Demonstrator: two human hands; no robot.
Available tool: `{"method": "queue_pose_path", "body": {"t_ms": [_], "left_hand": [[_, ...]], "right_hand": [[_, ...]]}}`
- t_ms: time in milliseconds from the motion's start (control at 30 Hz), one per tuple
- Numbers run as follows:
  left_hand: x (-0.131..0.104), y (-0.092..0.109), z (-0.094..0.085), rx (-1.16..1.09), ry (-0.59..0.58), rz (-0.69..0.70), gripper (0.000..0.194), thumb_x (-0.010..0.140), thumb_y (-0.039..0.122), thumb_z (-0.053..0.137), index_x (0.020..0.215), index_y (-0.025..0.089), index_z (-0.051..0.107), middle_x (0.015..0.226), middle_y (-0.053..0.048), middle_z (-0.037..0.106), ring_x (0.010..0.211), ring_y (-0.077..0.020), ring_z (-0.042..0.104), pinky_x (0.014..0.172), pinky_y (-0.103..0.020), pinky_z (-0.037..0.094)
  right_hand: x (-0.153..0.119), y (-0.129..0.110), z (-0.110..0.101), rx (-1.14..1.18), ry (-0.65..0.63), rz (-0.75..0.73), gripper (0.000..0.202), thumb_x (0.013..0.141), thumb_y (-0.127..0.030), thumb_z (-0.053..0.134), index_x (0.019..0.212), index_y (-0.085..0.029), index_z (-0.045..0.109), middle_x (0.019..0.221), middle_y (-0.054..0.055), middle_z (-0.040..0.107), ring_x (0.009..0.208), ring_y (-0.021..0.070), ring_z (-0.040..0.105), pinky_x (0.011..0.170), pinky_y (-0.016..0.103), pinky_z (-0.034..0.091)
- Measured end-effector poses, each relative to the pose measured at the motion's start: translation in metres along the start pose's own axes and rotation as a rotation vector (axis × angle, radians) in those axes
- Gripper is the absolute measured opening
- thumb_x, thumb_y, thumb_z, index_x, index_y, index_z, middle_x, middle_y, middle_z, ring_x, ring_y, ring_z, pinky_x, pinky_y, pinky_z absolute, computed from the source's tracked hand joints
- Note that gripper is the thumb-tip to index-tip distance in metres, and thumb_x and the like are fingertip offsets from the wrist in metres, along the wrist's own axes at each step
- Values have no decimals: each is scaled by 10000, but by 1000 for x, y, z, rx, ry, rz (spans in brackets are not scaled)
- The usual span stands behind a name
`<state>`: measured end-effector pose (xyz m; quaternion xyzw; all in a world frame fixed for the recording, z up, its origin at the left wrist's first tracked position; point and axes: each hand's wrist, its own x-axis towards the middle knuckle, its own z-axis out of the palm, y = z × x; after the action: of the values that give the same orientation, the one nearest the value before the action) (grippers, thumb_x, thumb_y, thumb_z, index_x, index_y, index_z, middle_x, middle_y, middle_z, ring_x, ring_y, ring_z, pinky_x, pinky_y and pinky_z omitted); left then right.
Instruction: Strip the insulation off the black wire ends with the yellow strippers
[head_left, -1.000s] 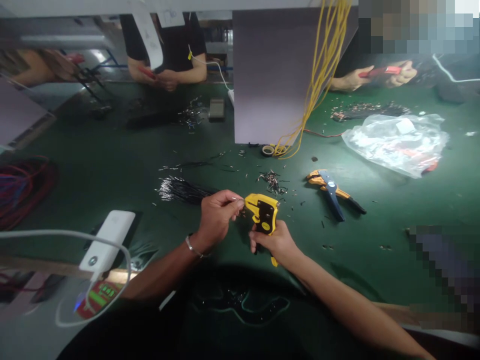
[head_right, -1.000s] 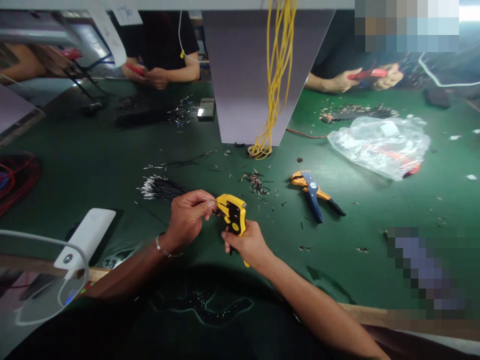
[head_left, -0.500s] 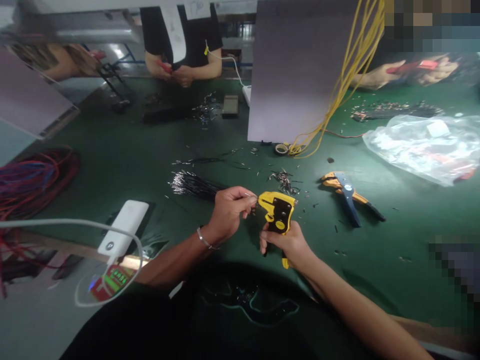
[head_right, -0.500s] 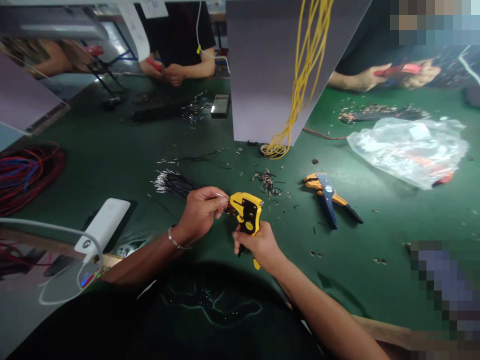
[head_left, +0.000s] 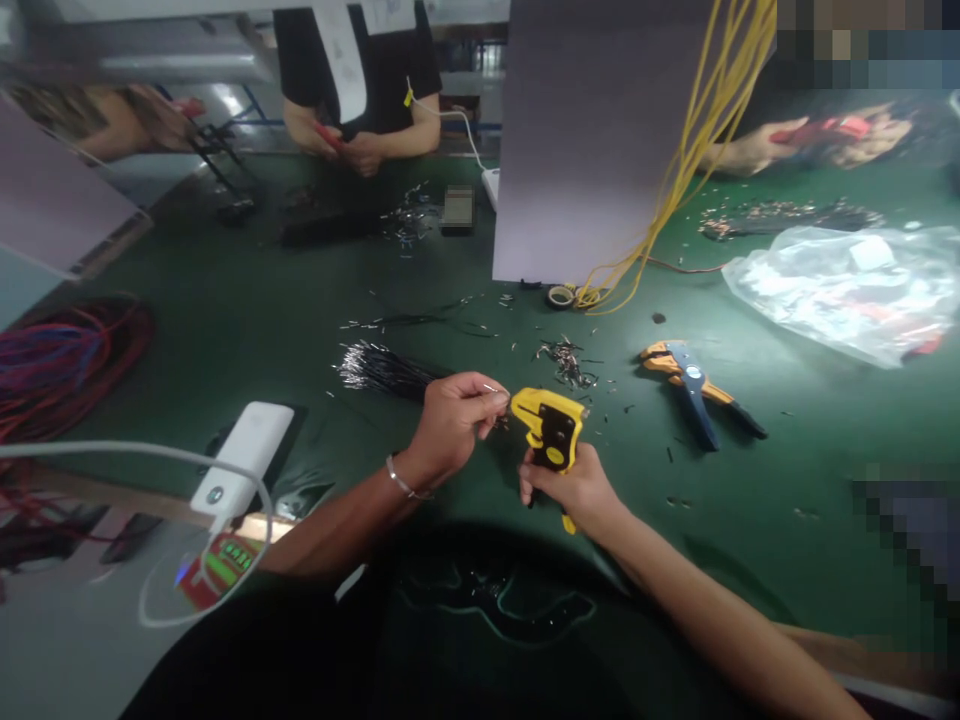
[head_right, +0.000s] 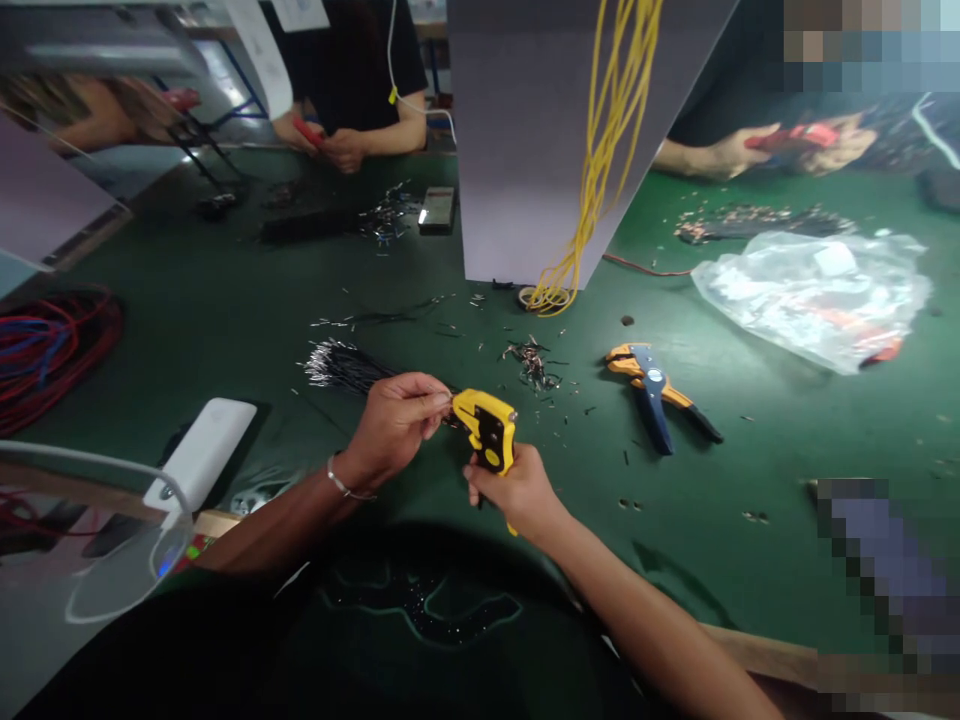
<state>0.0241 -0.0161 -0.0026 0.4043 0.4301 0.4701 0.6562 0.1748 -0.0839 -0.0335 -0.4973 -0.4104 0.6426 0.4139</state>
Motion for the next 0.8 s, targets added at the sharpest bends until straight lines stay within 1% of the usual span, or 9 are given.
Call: {"method": "queue_pose_path", "body": {"t_ms": [67,100,233,333,433,633,800], "left_hand": [[0,-1,0,34,9,61,72,660,177,709,652,122,664,514,16,562,422,-56,445,402,-187,313],[0,-2,0,31,5,66,68,663,175,706,650,123,664,511,18,560,418,-57,441,399,-190,313],[1,-3,1,-9,-14,27,67,656,170,704,640,127,656,517,16,566,409,-60,437,381,-190,304],[1,-3,1,2,-18,44,67,666,171,703,647,127,656,514,21,560,407,-56,437,388,-188,311],[1,-5,0,18,-21,53,64,677,172,700,657,128,658,512,23,559,404,-56,432,392,-193,314],[-1,-10,2,116,40,144,54,694,169,693,668,130,667,511,33,547,420,-47,425,411,-188,312],[3,-14,2,75,27,124,76,687,189,694,657,131,656,529,29,558,416,-47,422,400,-190,309]], "right_hand": [[0,1,0,46,-21,0,168,668,-273,721,657,-169,589,458,-8,623,420,148,564,497,288,483],[0,1,0,58,-29,0,167,672,-274,718,660,-168,589,458,-8,623,415,148,563,494,289,482],[-3,2,2,46,-17,3,163,662,-257,715,644,-172,577,454,-12,615,410,145,553,478,288,477],[-3,4,2,55,-10,-4,165,660,-262,715,653,-173,577,446,-19,607,403,145,552,473,286,469],[-1,5,1,76,-32,-5,171,666,-267,719,654,-171,579,441,-21,605,401,149,559,478,288,468],[4,5,-1,159,-64,1,122,671,-216,701,621,-163,604,440,-9,613,397,157,564,472,293,473],[3,8,-1,162,-51,6,97,662,-197,690,612,-161,615,437,-5,614,403,159,566,470,288,471]]}}
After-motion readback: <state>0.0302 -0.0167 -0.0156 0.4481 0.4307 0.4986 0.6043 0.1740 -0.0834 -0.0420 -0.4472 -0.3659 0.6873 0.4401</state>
